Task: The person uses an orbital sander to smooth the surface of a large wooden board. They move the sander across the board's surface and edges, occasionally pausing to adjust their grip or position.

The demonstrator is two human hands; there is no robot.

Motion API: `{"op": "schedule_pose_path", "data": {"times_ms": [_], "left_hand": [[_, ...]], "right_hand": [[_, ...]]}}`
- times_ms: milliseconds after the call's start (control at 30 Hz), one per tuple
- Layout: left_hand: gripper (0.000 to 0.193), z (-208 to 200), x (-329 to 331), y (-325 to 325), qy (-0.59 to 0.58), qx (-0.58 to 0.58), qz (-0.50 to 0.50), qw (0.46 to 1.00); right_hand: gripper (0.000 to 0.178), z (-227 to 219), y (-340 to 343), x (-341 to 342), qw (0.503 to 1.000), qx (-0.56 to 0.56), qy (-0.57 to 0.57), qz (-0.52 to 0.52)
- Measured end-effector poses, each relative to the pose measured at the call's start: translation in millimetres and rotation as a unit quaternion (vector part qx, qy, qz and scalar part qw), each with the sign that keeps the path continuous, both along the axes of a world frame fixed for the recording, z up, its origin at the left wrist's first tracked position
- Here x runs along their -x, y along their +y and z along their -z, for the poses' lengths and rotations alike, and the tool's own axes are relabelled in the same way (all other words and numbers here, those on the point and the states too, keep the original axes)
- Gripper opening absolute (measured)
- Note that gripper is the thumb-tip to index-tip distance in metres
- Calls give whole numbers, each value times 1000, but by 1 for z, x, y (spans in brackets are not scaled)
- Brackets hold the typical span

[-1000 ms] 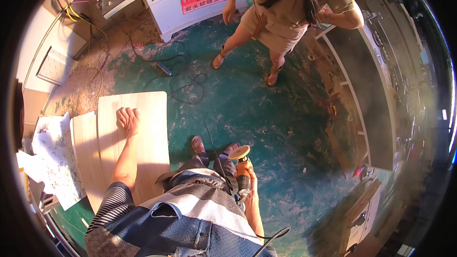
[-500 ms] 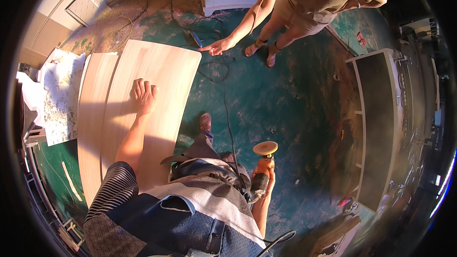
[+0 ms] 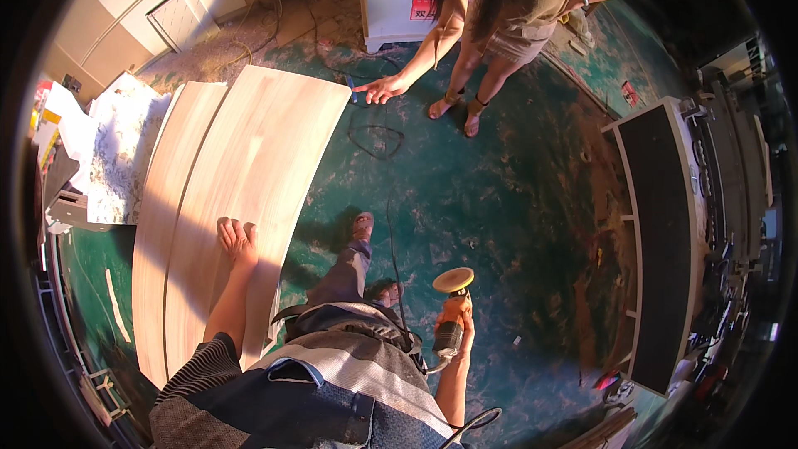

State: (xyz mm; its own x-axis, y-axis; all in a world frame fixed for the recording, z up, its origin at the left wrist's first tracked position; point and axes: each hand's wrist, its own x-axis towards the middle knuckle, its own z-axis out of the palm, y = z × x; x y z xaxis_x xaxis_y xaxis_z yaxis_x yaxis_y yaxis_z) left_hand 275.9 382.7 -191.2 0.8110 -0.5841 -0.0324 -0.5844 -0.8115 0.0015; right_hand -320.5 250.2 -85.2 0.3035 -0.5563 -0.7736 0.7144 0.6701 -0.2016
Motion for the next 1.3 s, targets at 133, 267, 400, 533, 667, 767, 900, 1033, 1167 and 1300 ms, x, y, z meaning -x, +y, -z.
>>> {"op": "schedule_pose_path", "data": {"times_ms": [133,267,400,533,667,767,900,1033,1167,1300], "left_hand": [[67,-9,11,-12,4,-19,-36,999],[69,-16,2,-64,5,-18,-24,1000],[69,-20,-20,-160,4,23,108,994],[73,-52,-23,-287,64,66,241,966],[76,-57,-33,-380,86,113,300,943],[79,-56,-43,-423,96,125,318,935],[81,-57,-48,-450,108,114,331,931],[71,-55,-49,-458,86,151,340,924],[54,-59,-52,-472,122,117,334,927],[32,-58,-47,-486,124,101,326,932]], "right_hand": [[63,8,-12,-1,1000,-28,-4,2],[64,13,-35,-13,999,-12,34,-16],[65,12,-70,-30,996,-69,54,-13],[64,-16,-110,-69,992,-109,67,7],[62,-29,-140,-96,982,-153,108,0],[61,-35,-162,-114,982,-139,127,-27],[63,-27,-184,-122,983,-128,121,-45],[65,-20,-207,-125,983,-120,119,-75],[61,-10,-243,-122,979,-111,129,-113],[63,8,-277,-98,979,-136,71,-136]]}}
